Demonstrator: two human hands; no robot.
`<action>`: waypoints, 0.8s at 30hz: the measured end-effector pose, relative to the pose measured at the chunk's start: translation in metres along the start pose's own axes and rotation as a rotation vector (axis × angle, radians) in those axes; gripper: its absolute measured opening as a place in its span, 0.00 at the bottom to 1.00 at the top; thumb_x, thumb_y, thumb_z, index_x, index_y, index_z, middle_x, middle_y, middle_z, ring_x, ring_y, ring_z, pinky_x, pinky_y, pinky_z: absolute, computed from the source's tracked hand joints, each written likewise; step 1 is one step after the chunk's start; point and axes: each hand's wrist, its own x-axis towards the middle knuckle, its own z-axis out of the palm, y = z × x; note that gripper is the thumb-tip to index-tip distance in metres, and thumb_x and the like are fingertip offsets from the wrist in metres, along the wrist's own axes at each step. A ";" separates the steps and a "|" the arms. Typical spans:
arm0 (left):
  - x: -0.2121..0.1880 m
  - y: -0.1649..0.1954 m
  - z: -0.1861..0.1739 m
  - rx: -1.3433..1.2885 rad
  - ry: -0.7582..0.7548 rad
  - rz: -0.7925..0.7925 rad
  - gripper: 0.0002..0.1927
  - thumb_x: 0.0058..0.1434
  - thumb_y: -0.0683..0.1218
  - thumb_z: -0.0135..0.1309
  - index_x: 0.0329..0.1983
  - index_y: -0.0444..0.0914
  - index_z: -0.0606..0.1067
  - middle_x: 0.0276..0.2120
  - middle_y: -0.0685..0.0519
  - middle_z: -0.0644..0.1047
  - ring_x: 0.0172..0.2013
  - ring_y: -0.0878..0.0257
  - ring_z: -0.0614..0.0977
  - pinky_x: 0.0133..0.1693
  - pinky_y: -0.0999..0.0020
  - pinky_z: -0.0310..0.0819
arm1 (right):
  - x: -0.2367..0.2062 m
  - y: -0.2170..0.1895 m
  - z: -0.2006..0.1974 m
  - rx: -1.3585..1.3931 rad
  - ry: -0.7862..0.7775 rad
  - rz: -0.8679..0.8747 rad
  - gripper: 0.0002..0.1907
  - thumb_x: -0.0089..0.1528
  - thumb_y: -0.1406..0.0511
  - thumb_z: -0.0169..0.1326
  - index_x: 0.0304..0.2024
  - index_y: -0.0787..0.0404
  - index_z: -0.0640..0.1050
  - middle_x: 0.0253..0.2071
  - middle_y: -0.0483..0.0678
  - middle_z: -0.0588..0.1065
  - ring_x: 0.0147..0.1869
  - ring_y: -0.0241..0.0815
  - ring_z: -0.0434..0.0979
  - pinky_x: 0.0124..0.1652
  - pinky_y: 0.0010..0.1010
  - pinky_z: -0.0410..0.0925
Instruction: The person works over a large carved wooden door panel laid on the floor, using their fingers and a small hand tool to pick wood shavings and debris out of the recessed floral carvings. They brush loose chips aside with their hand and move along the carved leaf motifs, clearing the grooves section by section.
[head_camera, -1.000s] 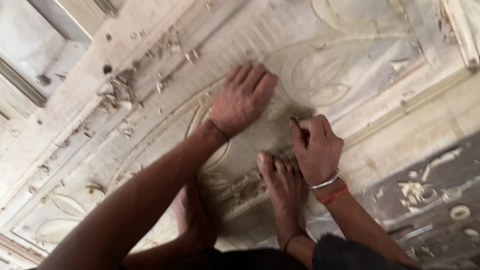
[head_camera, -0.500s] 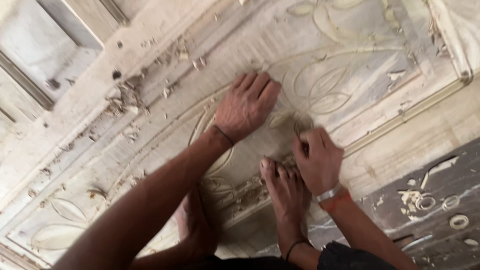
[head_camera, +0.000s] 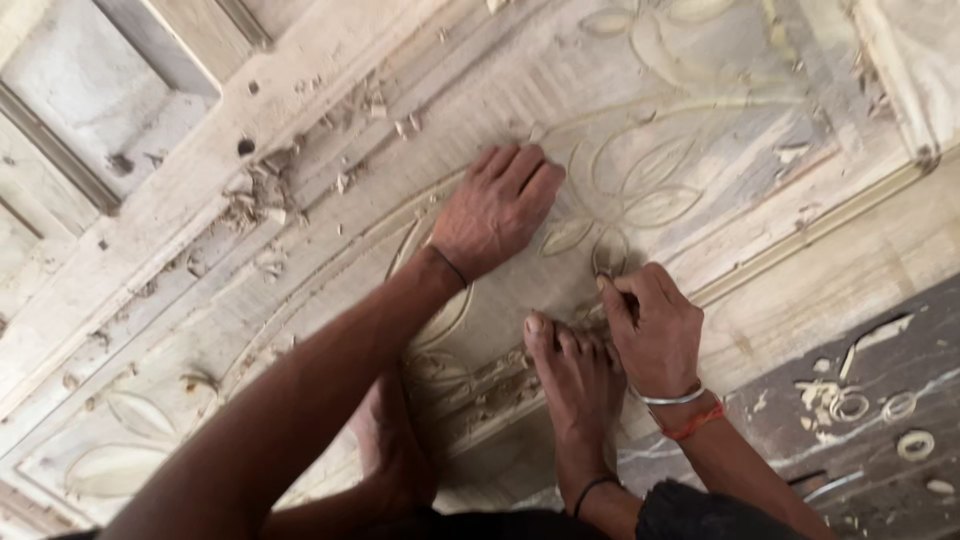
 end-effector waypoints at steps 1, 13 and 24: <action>0.001 0.001 0.000 0.027 0.042 0.007 0.11 0.63 0.40 0.55 0.48 0.36 0.71 0.43 0.48 0.73 0.47 0.51 0.76 0.53 0.56 0.70 | 0.001 0.001 0.001 -0.031 0.018 -0.053 0.11 0.63 0.71 0.64 0.31 0.64 0.73 0.29 0.51 0.71 0.27 0.48 0.73 0.28 0.38 0.65; 0.002 0.001 -0.002 0.015 0.036 -0.023 0.08 0.64 0.39 0.54 0.46 0.36 0.71 0.42 0.48 0.72 0.46 0.51 0.76 0.52 0.56 0.70 | 0.002 -0.001 0.002 -0.068 0.019 -0.075 0.11 0.62 0.70 0.64 0.31 0.64 0.73 0.30 0.51 0.71 0.30 0.51 0.74 0.30 0.39 0.66; 0.002 0.001 -0.005 -0.018 0.033 -0.029 0.09 0.64 0.39 0.55 0.46 0.36 0.71 0.42 0.47 0.72 0.44 0.50 0.76 0.50 0.55 0.70 | 0.004 -0.006 0.001 0.032 0.039 0.004 0.09 0.62 0.71 0.64 0.32 0.65 0.75 0.30 0.51 0.72 0.28 0.47 0.72 0.29 0.37 0.65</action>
